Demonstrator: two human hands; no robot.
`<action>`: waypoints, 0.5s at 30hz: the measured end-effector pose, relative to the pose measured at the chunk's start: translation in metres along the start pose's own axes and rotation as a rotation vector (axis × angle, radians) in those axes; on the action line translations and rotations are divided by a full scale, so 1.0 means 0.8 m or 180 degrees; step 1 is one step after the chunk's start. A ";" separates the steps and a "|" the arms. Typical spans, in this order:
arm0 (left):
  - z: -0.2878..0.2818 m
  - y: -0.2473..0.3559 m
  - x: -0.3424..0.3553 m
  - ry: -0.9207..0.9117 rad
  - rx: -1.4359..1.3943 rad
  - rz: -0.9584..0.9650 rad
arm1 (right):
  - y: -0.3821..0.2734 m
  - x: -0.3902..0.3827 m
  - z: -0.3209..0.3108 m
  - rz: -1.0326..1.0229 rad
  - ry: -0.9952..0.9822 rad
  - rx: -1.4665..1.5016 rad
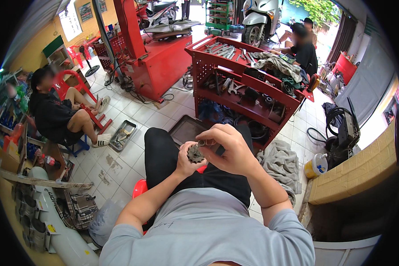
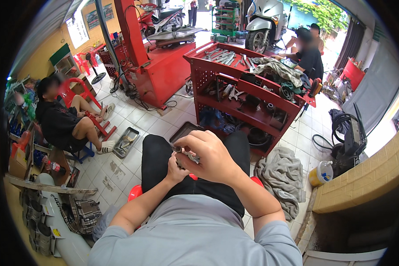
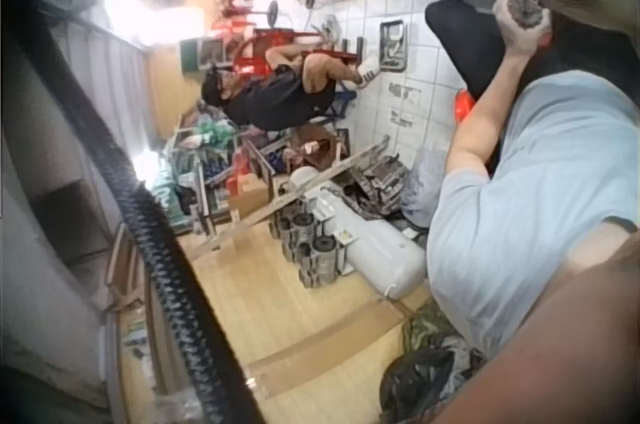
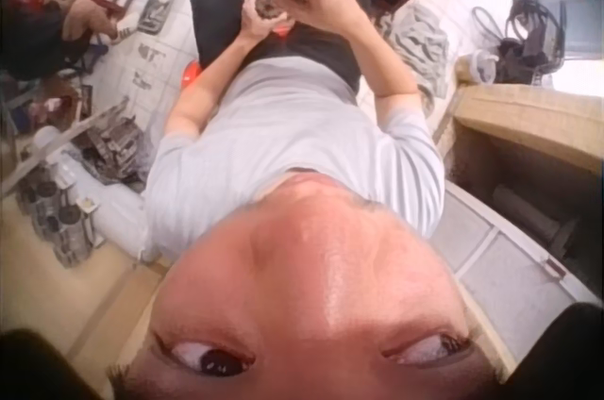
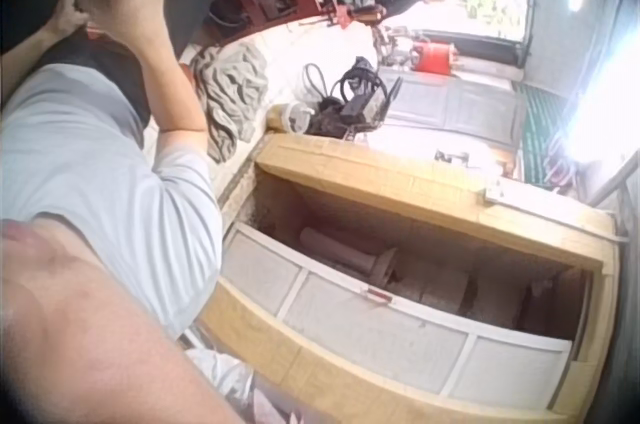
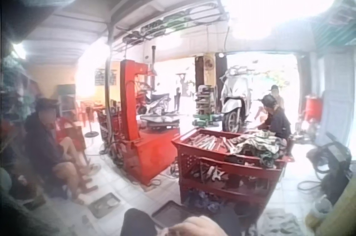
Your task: The person sits on a stool in a workshop and manipulates a small metal gear-like component. They use a small tool to adjust or clean the part, repeatedly rotating it and inspecting it closely. The person places the part into a metal tray and then picks it up again to continue working.
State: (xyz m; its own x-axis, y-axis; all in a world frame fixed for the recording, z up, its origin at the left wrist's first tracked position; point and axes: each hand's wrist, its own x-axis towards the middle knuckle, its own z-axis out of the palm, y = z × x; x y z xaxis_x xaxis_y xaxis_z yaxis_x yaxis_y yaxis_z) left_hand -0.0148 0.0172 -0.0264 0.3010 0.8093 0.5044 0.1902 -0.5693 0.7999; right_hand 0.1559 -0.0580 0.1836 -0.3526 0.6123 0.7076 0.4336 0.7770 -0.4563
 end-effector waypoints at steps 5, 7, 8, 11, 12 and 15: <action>-0.002 -0.003 0.003 -0.0230 -0.0247 -0.0079 | -0.009 0.003 -0.003 0.0066 -0.0003 0.0104; -0.001 0.007 0.001 -0.0035 -0.0154 -0.0004 | -0.010 0.002 -0.002 0.0046 0.0024 0.0113; 0.000 0.010 0.001 0.0063 -0.0108 0.0034 | -0.004 -0.001 0.000 0.0003 0.0024 0.0045; 0.001 -0.008 -0.002 -0.0103 -0.0125 -0.0063 | -0.002 -0.001 0.002 0.0014 0.0007 -0.0011; 0.001 -0.007 -0.002 -0.0051 -0.0273 -0.0073 | -0.003 0.000 0.002 0.0045 0.0006 -0.0007; 0.005 0.000 -0.001 0.0049 -0.0428 -0.0031 | -0.007 0.001 0.001 0.0072 0.0075 0.0023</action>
State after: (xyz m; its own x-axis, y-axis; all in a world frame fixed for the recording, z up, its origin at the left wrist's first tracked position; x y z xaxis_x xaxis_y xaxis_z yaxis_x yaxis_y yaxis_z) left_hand -0.0111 0.0157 -0.0282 0.2851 0.8175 0.5004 0.0658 -0.5375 0.8407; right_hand 0.1526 -0.0613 0.1864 -0.3231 0.6263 0.7095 0.4354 0.7640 -0.4762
